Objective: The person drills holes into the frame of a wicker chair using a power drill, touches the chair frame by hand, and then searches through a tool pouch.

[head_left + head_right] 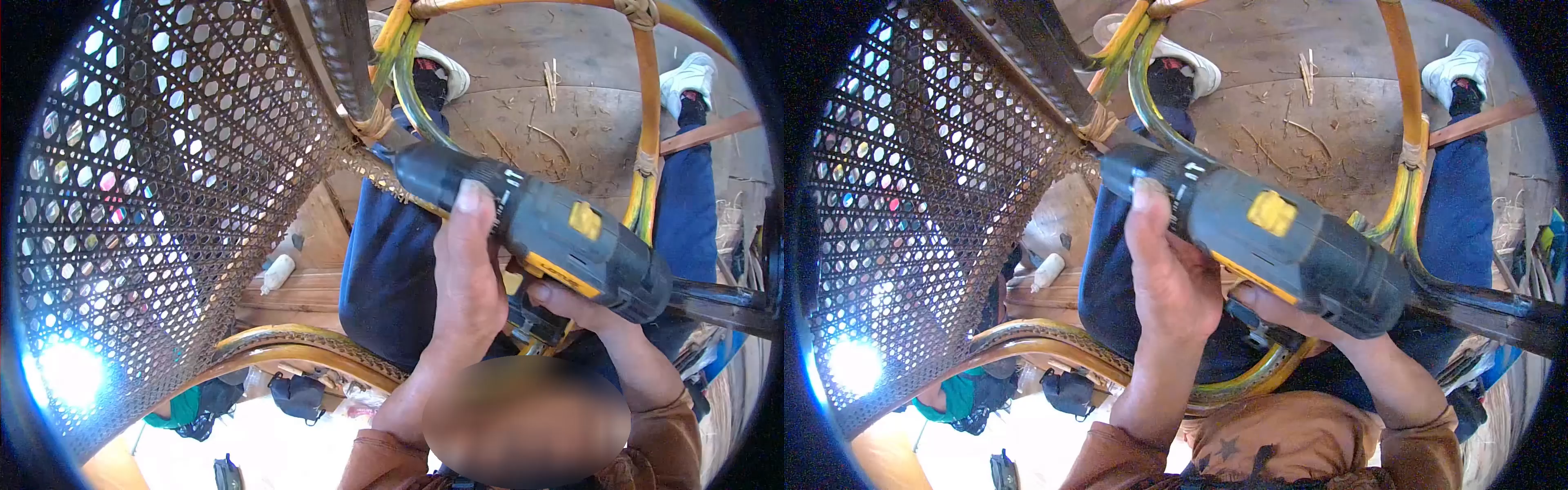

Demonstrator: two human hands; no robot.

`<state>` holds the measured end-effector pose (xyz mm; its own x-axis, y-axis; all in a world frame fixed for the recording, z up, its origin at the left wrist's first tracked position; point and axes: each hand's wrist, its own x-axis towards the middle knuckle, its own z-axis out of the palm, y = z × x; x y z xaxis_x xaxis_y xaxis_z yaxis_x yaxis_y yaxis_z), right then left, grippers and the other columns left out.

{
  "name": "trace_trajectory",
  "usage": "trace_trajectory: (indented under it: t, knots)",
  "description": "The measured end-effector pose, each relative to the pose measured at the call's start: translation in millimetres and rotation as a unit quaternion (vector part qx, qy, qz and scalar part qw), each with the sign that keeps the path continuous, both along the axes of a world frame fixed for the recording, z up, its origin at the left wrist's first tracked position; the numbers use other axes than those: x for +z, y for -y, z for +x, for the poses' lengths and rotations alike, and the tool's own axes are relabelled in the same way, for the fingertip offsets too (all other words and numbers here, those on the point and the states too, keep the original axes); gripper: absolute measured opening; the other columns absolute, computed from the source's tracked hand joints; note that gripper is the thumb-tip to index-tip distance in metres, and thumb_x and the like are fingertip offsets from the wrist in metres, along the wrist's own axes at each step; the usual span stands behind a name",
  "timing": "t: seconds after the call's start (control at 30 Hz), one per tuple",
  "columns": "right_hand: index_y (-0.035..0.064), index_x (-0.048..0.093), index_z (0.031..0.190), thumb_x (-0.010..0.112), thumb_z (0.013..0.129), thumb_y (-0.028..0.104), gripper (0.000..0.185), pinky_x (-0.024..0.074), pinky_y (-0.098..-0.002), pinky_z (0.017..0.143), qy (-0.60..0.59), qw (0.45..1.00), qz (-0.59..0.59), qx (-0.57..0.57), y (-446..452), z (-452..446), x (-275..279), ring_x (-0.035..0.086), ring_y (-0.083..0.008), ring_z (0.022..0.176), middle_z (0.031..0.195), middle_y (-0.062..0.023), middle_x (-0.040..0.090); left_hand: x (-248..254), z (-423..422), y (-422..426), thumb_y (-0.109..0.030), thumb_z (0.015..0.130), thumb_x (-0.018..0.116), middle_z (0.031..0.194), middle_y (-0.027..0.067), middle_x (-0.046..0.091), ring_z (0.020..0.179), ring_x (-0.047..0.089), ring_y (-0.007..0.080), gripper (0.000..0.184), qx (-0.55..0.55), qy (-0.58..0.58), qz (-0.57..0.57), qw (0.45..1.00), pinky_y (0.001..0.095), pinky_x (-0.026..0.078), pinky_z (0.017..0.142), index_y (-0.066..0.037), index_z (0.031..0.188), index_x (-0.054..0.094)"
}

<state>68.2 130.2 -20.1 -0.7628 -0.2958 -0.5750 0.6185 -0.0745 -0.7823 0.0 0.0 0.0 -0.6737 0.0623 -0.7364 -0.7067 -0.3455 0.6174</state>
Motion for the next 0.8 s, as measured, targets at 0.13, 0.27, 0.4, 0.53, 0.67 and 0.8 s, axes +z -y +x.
trace_trajectory:
  t: [0.13, 0.27, 0.4, 0.53, 0.67, 0.8]
  knots:
    - [0.0136, 0.055, 0.117, 0.066, 0.08, 0.03, 0.042, 0.0418, -0.037, 0.093, -0.178, 0.978, 0.105, 0.008, 14.4, -7.7, -8.3, 0.054, -0.0218, 0.108, 0.116, -0.0057, 0.058, -2.7, -7.8, 2.1, -0.041, 0.087, 0.051, 0.106, 0.0036, 0.058, 0.097, 0.057, 0.0195, 0.043, 0.054, -0.019, 0.044, 0.997, 0.0368, 0.045, 0.087, -0.01, 0.117, 0.047]
    - [0.0135, 0.056, 0.117, 0.067, 0.08, 0.032, 0.043, 0.0417, -0.037, 0.093, -0.223, 0.967, 0.118, -0.029, 28.8, -2.9, -18.0, 0.054, -0.0219, 0.107, 0.115, -0.0061, 0.059, -1.1, -10.1, 11.7, -0.04, 0.088, 0.051, 0.104, 0.0034, 0.06, 0.094, 0.059, 0.0193, 0.04, 0.061, -0.028, 0.028, 0.997, 0.0361, 0.047, 0.084, -0.011, 0.114, 0.049]
    - [0.0068, 0.057, 0.114, 0.071, 0.077, 0.015, 0.04, 0.044, -0.0317, 0.091, -0.212, 0.971, 0.096, -0.051, 29.7, -8.4, -12.5, 0.056, -0.0167, 0.102, 0.11, -0.0069, 0.061, -3.6, -11.4, 12.1, -0.041, 0.087, 0.051, 0.102, 0.0039, 0.061, 0.093, 0.06, 0.019, 0.04, 0.08, -0.014, 0.025, 0.996, 0.0359, 0.048, 0.083, -0.011, 0.114, 0.049]
    - [0.0148, 0.051, 0.122, 0.051, 0.089, 0.033, 0.037, 0.0444, -0.0405, 0.09, -0.17, 0.976, 0.121, 0.056, 25.1, -13.3, -4.4, 0.055, -0.0237, 0.106, 0.117, -0.0088, 0.057, -3.0, -11.2, 13.1, -0.044, 0.086, 0.051, 0.101, 0.0048, 0.061, 0.091, 0.06, 0.0196, 0.044, 0.081, -0.012, 0.029, 0.996, 0.0359, 0.049, 0.081, -0.011, 0.114, 0.049]
    - [0.0149, 0.048, 0.124, 0.039, 0.095, 0.032, 0.035, 0.0492, -0.0407, 0.082, -0.298, 0.902, 0.266, 0.165, 33.9, -5.9, -18.5, 0.056, -0.0235, 0.101, 0.112, -0.0114, 0.057, -3.1, -12.0, 13.7, -0.045, 0.085, 0.052, 0.101, 0.0056, 0.061, 0.091, 0.06, 0.0203, 0.047, 0.09, -0.01, 0.025, 0.996, 0.0359, 0.049, 0.081, -0.011, 0.116, 0.049]
    - [0.0138, 0.047, 0.124, 0.039, 0.094, 0.03, 0.035, 0.0511, -0.0385, 0.081, -0.273, 0.931, 0.213, 0.114, 36.7, -1.0, -25.5, 0.057, -0.0212, 0.096, 0.109, -0.0091, 0.056, -4.3, -13.4, 11.8, -0.045, 0.085, 0.053, 0.106, 0.0056, 0.059, 0.096, 0.058, 0.0209, 0.049, 0.115, -0.016, 0.029, 0.993, 0.0366, 0.047, 0.085, -0.01, 0.118, 0.048]
